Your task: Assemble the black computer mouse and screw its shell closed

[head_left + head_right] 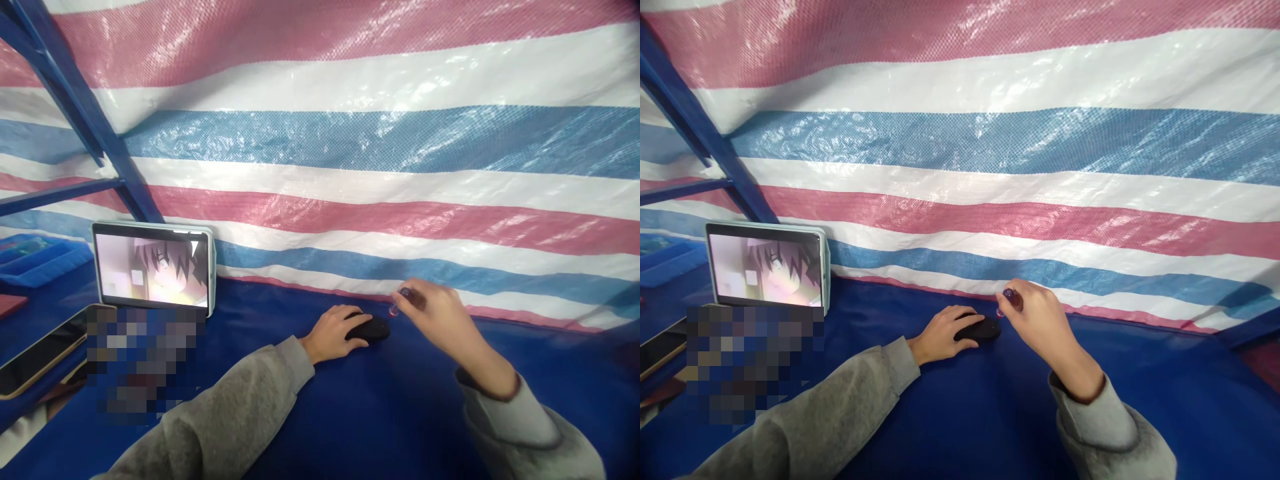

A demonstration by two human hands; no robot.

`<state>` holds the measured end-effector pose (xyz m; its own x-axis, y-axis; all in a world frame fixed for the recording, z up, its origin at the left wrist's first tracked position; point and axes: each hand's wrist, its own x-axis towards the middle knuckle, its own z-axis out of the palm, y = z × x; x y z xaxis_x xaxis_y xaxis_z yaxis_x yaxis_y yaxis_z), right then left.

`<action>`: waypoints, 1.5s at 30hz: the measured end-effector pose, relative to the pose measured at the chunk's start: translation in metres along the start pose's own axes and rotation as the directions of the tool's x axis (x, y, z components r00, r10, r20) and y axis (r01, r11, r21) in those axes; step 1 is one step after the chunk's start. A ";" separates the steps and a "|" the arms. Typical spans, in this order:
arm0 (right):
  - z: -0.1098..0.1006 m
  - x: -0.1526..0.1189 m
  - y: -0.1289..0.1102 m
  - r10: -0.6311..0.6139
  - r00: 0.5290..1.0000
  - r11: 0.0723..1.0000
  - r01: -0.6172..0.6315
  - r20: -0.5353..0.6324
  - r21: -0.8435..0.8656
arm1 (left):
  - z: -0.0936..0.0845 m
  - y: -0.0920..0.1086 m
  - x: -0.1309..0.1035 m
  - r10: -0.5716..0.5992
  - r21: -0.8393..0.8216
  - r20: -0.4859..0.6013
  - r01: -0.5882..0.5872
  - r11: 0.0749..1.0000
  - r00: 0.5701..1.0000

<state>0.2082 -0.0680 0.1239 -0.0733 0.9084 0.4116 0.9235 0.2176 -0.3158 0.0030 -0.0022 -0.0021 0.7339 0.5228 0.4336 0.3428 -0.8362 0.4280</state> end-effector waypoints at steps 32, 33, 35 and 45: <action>0.010 -0.003 0.000 0.083 0.991 0.941 -0.043 0.105 -0.337 | 0.004 -0.002 -0.003 0.205 0.129 0.061 -0.211 0.969 0.977; 0.010 -0.003 0.001 0.062 0.993 0.947 -0.028 0.097 -0.321 | 0.004 -0.003 -0.003 0.204 0.130 0.061 -0.211 0.969 0.977; 0.011 -0.002 0.004 0.045 0.996 0.951 -0.019 0.077 -0.309 | 0.005 -0.004 -0.003 0.208 0.131 0.063 -0.215 0.968 0.976; 0.010 -0.003 0.000 0.100 0.990 0.936 -0.059 0.102 -0.346 | 0.004 -0.003 -0.002 0.245 0.093 0.059 -0.250 0.964 0.968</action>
<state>0.2049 -0.0666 0.1141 -0.0183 0.9572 0.2890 0.9994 0.0263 -0.0239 0.0035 -0.0016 -0.0075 0.8288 0.2913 0.4777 0.2015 -0.9519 0.2309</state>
